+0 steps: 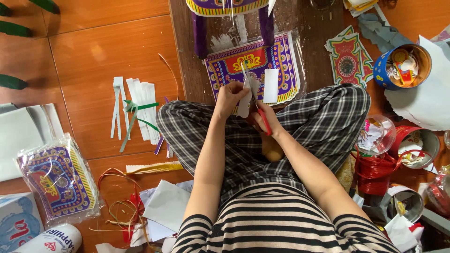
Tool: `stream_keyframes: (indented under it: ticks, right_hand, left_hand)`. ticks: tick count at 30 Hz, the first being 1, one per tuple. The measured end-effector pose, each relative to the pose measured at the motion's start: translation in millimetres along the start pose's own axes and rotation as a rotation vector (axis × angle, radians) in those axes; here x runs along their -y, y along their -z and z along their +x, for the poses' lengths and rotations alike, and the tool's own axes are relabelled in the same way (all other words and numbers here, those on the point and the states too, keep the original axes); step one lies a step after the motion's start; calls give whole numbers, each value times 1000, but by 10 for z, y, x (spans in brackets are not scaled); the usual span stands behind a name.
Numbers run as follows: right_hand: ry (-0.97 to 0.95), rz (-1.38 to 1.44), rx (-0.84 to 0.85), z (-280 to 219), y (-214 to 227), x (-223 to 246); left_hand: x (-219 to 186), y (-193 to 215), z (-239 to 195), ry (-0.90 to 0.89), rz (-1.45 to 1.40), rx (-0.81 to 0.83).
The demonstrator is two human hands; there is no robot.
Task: Folding and cutting small pieces of paper into strips using scissors
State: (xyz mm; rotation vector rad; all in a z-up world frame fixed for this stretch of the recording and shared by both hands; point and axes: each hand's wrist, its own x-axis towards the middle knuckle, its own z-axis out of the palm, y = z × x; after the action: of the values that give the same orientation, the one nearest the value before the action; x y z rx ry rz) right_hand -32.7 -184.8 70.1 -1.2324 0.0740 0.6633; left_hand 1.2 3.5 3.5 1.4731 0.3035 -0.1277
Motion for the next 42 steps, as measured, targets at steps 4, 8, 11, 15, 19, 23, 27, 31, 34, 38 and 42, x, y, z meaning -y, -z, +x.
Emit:
stream_keyframes:
  ticks: [4, 8, 11, 15, 19, 23, 27, 31, 34, 38, 42]
  right_hand:
    - [282, -728, 34, 402, 355, -540]
    - [-244, 276, -213, 383, 110, -271]
    - [-267, 355, -238, 541, 417, -817]
    - [-107, -22, -134, 428, 256, -416]
    - [202, -696, 61, 270, 474, -485]
    - [186, -832, -28, 433, 691, -733]
    - [213, -814, -59, 469, 705, -774]
    - [219, -856, -57, 481, 690, -755]
    - [187, -911, -90, 489, 670, -768]
    - [78, -913, -111, 479, 646, -743]
    - [-19, -957, -128, 510, 583, -630]
  left_hand:
    - [129, -100, 83, 85, -37, -115]
    - [270, -298, 57, 224, -342, -200]
    - [430, -351, 94, 258, -467, -246]
    - [300, -312, 120, 178, -316, -211]
    - [171, 38, 298, 42, 96, -176]
    - [55, 202, 395, 97, 446, 2]
    - [17, 288, 444, 131, 366, 153]
    - [99, 297, 507, 205, 390, 166]
    - [263, 299, 577, 249, 414, 146]
    - [417, 327, 635, 284, 372, 141]
    - [642, 367, 706, 214, 388, 176]
